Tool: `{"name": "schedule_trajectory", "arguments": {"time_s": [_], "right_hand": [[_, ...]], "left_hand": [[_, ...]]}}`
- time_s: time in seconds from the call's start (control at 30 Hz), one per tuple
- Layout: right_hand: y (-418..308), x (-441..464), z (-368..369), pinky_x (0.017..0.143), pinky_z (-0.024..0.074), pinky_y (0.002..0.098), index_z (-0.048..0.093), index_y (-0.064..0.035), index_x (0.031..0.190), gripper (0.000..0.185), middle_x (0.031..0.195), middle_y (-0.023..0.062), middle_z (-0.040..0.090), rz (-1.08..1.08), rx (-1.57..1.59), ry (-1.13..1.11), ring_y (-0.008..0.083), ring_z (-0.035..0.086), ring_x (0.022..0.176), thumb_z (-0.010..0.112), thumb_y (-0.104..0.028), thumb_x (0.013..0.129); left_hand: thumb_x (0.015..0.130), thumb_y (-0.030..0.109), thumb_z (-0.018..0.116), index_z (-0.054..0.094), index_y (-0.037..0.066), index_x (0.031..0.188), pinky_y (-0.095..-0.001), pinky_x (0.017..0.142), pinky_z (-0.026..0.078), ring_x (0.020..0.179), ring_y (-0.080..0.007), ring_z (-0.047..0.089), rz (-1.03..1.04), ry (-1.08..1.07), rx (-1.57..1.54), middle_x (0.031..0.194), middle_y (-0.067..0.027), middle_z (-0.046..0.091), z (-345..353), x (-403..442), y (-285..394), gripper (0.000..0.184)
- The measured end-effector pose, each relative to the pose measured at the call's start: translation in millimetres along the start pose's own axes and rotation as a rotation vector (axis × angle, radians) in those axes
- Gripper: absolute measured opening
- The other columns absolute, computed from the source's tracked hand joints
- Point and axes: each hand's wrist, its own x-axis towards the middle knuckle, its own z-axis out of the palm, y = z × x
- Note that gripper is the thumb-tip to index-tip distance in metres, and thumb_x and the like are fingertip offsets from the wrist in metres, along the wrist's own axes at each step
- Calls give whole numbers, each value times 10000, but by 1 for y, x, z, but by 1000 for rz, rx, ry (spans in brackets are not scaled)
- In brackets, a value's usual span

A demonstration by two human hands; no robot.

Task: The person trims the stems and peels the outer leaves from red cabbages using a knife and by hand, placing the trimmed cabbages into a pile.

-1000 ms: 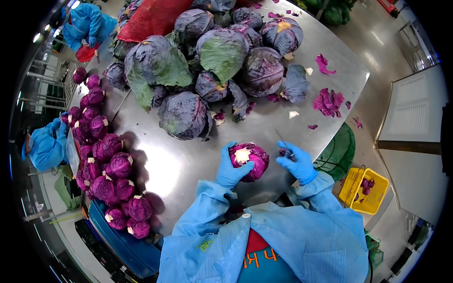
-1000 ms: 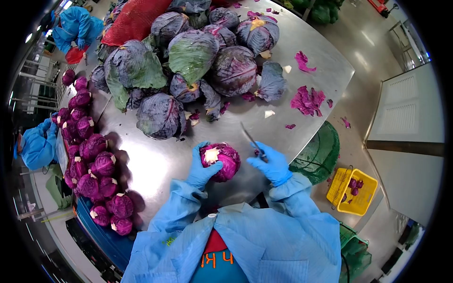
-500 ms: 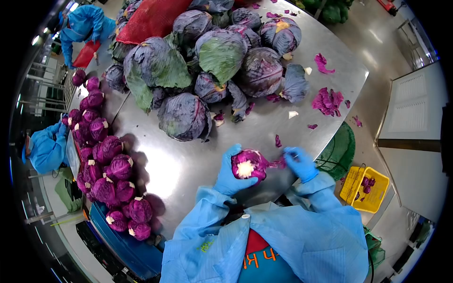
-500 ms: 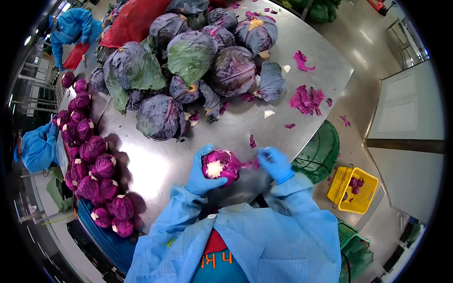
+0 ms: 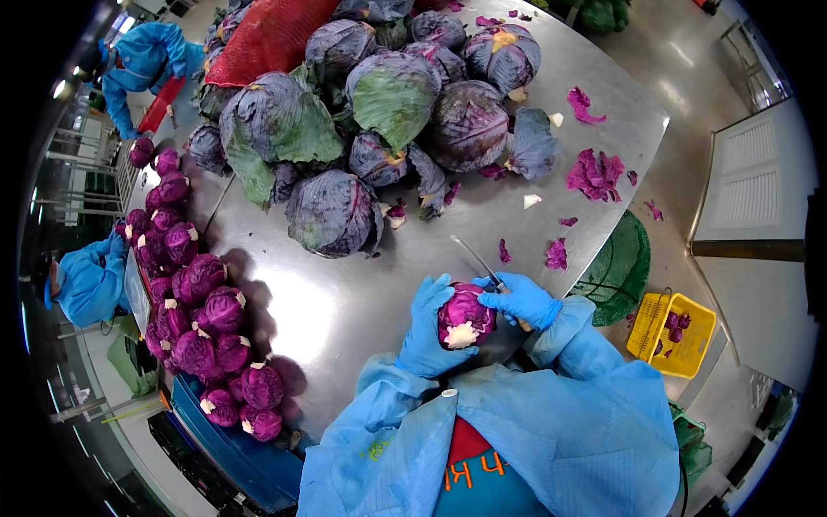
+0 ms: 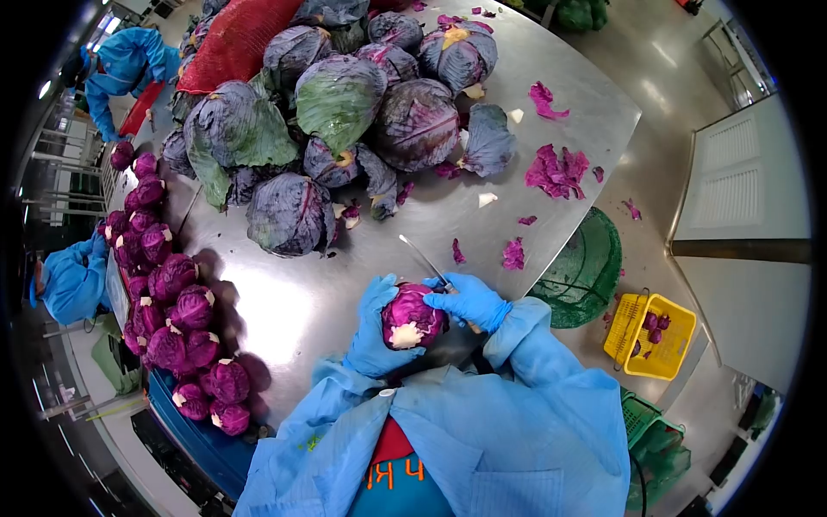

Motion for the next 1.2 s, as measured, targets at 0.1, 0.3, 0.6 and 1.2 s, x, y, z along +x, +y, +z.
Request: {"name": "schedule_trajectory", "arguments": {"time_s": [0.1,0.3,0.6,1.2], "right_hand": [[9,6,-3,789,508,359,591,-32,1226,516,970,149,690,-228,-245,61,247,662,871,697,-381,861],[13,8,-6,774,529,363,612,-29,1117,385,962,169,687,-488,-589,185,265,688,861,618,-355,911],[13,-25,-68,670,522,338,628,-129,1198,343,869,96,664,-581,-862,861,243,654,739,666,-251,879],[-17,1,6,625,499,355,595,-130,1177,444,964,67,575,-944,-989,205,255,622,765,696,-384,826]], "left_hand": [[597,294,882,381,61,1359,-486,1132,263,1357,-402,338,19,-12,-16,1424,-222,381,4,2,-7,941],[582,297,902,386,68,1345,-483,1137,252,1359,-396,335,16,-19,-62,1416,-219,386,-1,-1,-9,949],[562,193,923,342,87,1358,-469,1155,204,1376,-357,306,-78,23,-263,1437,-200,351,-5,-24,-26,992],[567,106,909,240,-11,1376,-388,998,458,1167,-247,538,-514,-10,-695,1285,-168,497,-5,21,-15,1057]]}}
